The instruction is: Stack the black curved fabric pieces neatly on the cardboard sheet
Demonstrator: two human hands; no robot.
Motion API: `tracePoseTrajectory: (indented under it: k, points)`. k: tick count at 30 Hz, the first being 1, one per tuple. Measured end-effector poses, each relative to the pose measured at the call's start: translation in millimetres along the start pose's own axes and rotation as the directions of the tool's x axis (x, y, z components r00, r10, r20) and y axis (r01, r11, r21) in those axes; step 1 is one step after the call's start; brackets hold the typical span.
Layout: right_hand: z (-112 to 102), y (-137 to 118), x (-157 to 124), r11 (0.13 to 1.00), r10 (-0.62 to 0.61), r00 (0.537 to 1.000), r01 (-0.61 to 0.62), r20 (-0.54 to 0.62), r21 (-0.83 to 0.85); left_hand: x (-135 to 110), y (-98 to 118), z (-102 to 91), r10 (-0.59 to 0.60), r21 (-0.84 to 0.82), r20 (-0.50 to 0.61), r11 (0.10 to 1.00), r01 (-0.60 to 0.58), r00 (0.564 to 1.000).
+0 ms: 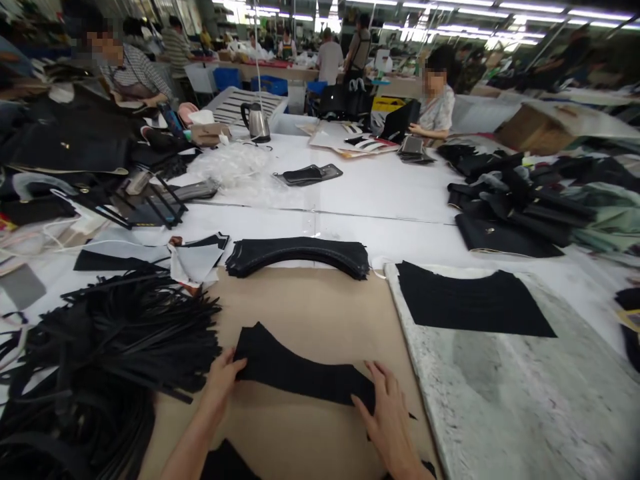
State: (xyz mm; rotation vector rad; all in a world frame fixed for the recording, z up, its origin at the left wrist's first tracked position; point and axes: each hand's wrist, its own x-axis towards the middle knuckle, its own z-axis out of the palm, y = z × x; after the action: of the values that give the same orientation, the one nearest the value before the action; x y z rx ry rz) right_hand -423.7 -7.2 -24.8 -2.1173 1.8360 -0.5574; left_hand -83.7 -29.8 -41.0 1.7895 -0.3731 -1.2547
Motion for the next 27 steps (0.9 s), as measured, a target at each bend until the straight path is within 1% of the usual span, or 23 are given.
tracePoseTrajectory:
  k: [2, 3, 5, 11, 15, 16, 18, 20, 21, 22, 23, 25, 27]
  points:
    - [-3.4, 27.1, -6.6, 0.995, 0.025, 0.998, -0.02, 0.049, -0.097, 8.4, 3.3, -7.2, -0.019, 0.028, -0.002, 0.999, 0.019, 1.0]
    - [-3.2, 36.5, -8.6, 0.993, 0.022, 0.996, -0.012, 0.085, -0.117, 11.8, 4.4, -9.2, -0.025, 0.042, -0.003, 0.999, 0.025, 1.0]
    - [-2.2, 48.2, -10.7, 0.994, 0.008, 0.989, 0.007, 0.147, -0.105, 16.9, 5.5, -10.4, -0.034, 0.063, -0.004, 0.997, 0.035, 0.999]
    - [-9.4, 56.8, -18.0, 0.994, 0.079, 0.976, -0.062, 0.202, -0.088, 19.0, 6.3, -6.3, -0.033, 0.077, -0.015, 0.996, 0.034, 0.999]
    - [-26.4, 50.1, -17.4, 0.996, 0.075, 0.968, -0.062, 0.239, -0.061, 16.6, 7.8, -6.8, -0.013, 0.072, -0.018, 0.997, 0.014, 1.0]
    - [-33.3, 46.3, -13.8, 0.998, 0.058, 0.97, -0.047, 0.237, -0.052, 16.4, 9.4, -7.1, -0.003, 0.063, -0.018, 0.998, 0.005, 1.0]
    - [-48.6, 37.9, -3.1, 0.998, -0.002, 0.985, 0.014, 0.175, -0.068, 17.3, 14.6, -7.3, 0.035, 0.037, -0.019, 0.999, -0.034, 0.999]
    - [-60.4, 31.6, 8.5, 0.986, -0.077, 0.996, 0.084, 0.053, -0.147, 20.6, 20.8, -6.2, 0.09, 0.018, -0.028, 0.996, -0.09, 0.996]
    - [-62.9, 30.2, 13.2, 0.975, -0.103, 0.995, 0.1, -0.007, -0.199, 23.2, 23.3, -5.1, 0.116, 0.016, -0.038, 0.993, -0.116, 0.993]
    - [-62.6, 30.1, 16.8, 0.964, -0.118, 0.992, 0.101, -0.053, -0.246, 26.3, 24.7, -3.7, 0.137, 0.019, -0.05, 0.991, -0.136, 0.989]
    - [-59.4, 31.2, 19.2, 0.956, -0.121, 0.99, 0.096, -0.076, -0.276, 29.8, 25.0, -2.0, 0.149, 0.028, -0.064, 0.989, -0.148, 0.987]
    - [-46.4, 35.8, 20.9, 0.95, -0.122, 0.99, 0.095, -0.074, -0.298, 36.7, 21.8, 1.5, 0.156, 0.062, -0.096, 0.987, -0.151, 0.983]
    - [-29.2, 40.3, 19.7, 0.948, -0.138, 0.99, 0.12, -0.038, -0.295, 41.5, 15.3, 4.1, 0.156, 0.115, -0.133, 0.983, -0.141, 0.979]
